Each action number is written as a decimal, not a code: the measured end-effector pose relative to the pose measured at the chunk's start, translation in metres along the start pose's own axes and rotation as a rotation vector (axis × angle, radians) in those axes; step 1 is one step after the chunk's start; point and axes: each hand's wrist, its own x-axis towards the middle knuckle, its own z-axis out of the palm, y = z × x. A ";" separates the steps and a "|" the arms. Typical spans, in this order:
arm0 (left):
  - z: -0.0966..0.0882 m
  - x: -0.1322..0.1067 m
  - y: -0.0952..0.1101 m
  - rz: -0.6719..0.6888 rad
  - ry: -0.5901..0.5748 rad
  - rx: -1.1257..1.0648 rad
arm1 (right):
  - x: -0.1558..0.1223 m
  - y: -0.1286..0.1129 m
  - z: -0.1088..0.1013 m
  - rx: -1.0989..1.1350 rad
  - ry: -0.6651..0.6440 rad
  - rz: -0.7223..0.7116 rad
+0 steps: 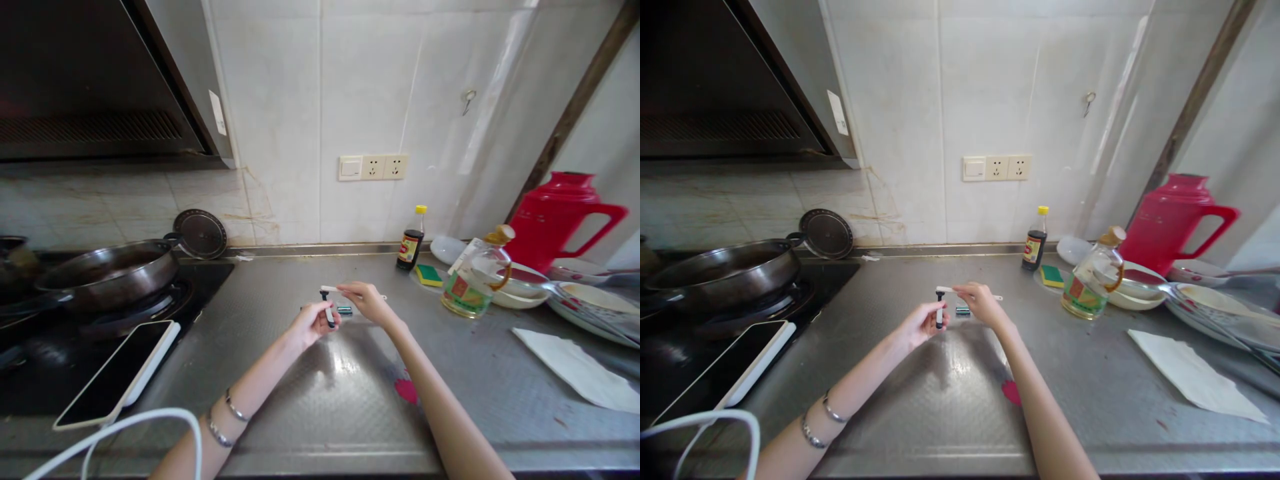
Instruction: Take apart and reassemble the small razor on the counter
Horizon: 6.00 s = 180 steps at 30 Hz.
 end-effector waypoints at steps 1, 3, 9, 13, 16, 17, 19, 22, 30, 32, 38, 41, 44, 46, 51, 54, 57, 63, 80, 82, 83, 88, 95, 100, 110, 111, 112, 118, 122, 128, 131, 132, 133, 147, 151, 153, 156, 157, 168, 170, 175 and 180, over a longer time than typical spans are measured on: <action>0.000 0.000 0.000 0.001 0.004 0.002 | 0.000 0.000 0.000 -0.013 0.009 0.008; 0.000 0.001 0.000 0.005 0.012 0.006 | 0.000 -0.001 0.000 -0.024 0.019 0.011; 0.000 0.001 -0.001 0.003 0.007 0.001 | 0.001 0.001 0.000 -0.027 0.020 0.003; 0.001 0.000 0.000 -0.020 -0.011 -0.008 | 0.001 0.002 0.001 -0.017 -0.004 -0.001; 0.001 0.000 0.000 -0.030 -0.019 -0.010 | 0.001 0.001 0.001 -0.023 -0.013 0.006; 0.001 0.000 0.000 -0.030 -0.017 -0.010 | 0.001 0.000 0.001 -0.022 -0.010 0.007; 0.001 0.000 0.000 -0.034 -0.020 -0.009 | 0.001 0.000 0.001 -0.015 -0.010 0.002; 0.000 0.001 0.000 -0.043 -0.035 -0.012 | 0.001 -0.001 0.001 -0.020 -0.011 0.005; 0.000 0.000 0.001 -0.034 -0.020 -0.008 | -0.001 -0.001 -0.001 -0.011 -0.002 0.026; 0.000 0.000 0.001 -0.027 -0.028 -0.013 | -0.002 0.000 -0.002 -0.011 0.012 0.039; -0.004 0.001 -0.001 0.015 -0.072 -0.006 | -0.005 0.002 -0.004 0.001 0.016 0.042; -0.005 0.002 -0.001 0.027 -0.076 0.015 | -0.006 0.003 -0.005 -0.006 0.030 0.047; -0.006 0.004 -0.002 0.038 -0.087 0.049 | -0.007 0.005 -0.004 0.004 0.019 0.057; -0.007 0.004 -0.003 0.039 -0.085 0.089 | -0.007 0.008 -0.004 -0.002 0.035 0.073; -0.011 0.004 -0.003 0.083 -0.211 0.286 | -0.008 0.014 -0.009 0.086 0.073 0.120; -0.013 0.004 -0.002 0.205 -0.267 0.462 | -0.008 0.014 -0.015 0.199 0.059 0.152; -0.014 0.008 0.000 0.405 -0.244 0.616 | -0.009 0.010 -0.023 0.271 0.057 0.154; -0.020 0.014 0.006 0.647 -0.211 0.755 | -0.013 -0.007 -0.043 0.369 -0.128 0.141; -0.026 0.020 0.005 0.728 -0.227 0.947 | -0.014 -0.011 -0.047 0.343 -0.244 0.129; -0.025 0.019 0.005 0.727 -0.244 0.955 | -0.014 -0.011 -0.048 0.332 -0.225 0.133; -0.025 0.019 0.004 0.725 -0.250 0.959 | -0.014 -0.011 -0.049 0.331 -0.230 0.133; -0.025 0.018 0.003 0.705 -0.227 0.972 | -0.014 -0.011 -0.049 0.327 -0.296 0.130; -0.019 0.013 0.002 0.662 -0.303 0.893 | -0.015 -0.010 -0.049 0.389 -0.226 0.165; -0.017 0.011 0.002 0.676 -0.312 0.886 | -0.014 -0.011 -0.047 0.370 -0.223 0.183; -0.013 0.005 0.002 0.279 -0.203 0.568 | -0.012 -0.001 -0.037 0.357 0.042 0.191; -0.012 0.004 0.002 0.261 -0.205 0.548 | -0.012 -0.002 -0.035 0.339 0.036 0.165; -0.011 0.003 0.001 0.245 -0.212 0.531 | -0.012 -0.003 -0.033 0.313 0.032 0.135; -0.011 0.002 0.001 0.207 -0.257 0.518 | -0.011 -0.008 -0.025 0.181 0.020 0.048; -0.011 0.002 0.001 0.216 -0.264 0.518 | -0.011 -0.008 -0.026 0.184 -0.047 0.052; -0.013 0.003 0.001 0.218 -0.273 0.522 | -0.011 -0.007 -0.026 0.195 -0.004 0.077; -0.013 0.003 0.001 0.218 -0.272 0.522 | -0.011 -0.007 -0.026 0.219 -0.047 0.084; -0.012 0.003 0.001 0.220 -0.270 0.521 | -0.011 -0.008 -0.026 0.230 -0.041 0.086; -0.012 0.003 0.002 0.220 -0.269 0.519 | -0.011 -0.008 -0.026 0.239 -0.028 0.089; -0.024 0.006 0.018 0.269 -0.178 0.507 | -0.009 0.015 -0.021 0.370 0.185 0.263; -0.025 0.001 0.028 0.308 -0.135 0.474 | -0.010 0.017 -0.016 0.421 0.164 0.395; -0.024 -0.002 0.032 0.325 -0.121 0.458 | -0.010 0.016 -0.014 0.448 0.150 0.426; -0.023 -0.005 0.036 0.339 -0.117 0.438 | -0.010 0.017 -0.012 0.447 0.140 0.429; -0.023 -0.006 0.037 0.344 -0.118 0.433 | -0.009 0.017 -0.011 0.430 0.131 0.415; -0.025 -0.011 0.043 0.401 -0.144 0.382 | -0.012 0.012 0.003 0.166 -0.184 0.328; -0.025 -0.011 0.043 0.404 -0.149 0.386 | -0.013 0.007 0.012 0.122 -0.237 0.331; -0.025 -0.011 0.042 0.402 -0.158 0.392 | -0.017 -0.003 0.030 0.049 -0.328 0.274; -0.026 -0.011 0.043 0.410 -0.163 0.393 | -0.020 -0.001 0.037 -0.004 -0.329 0.284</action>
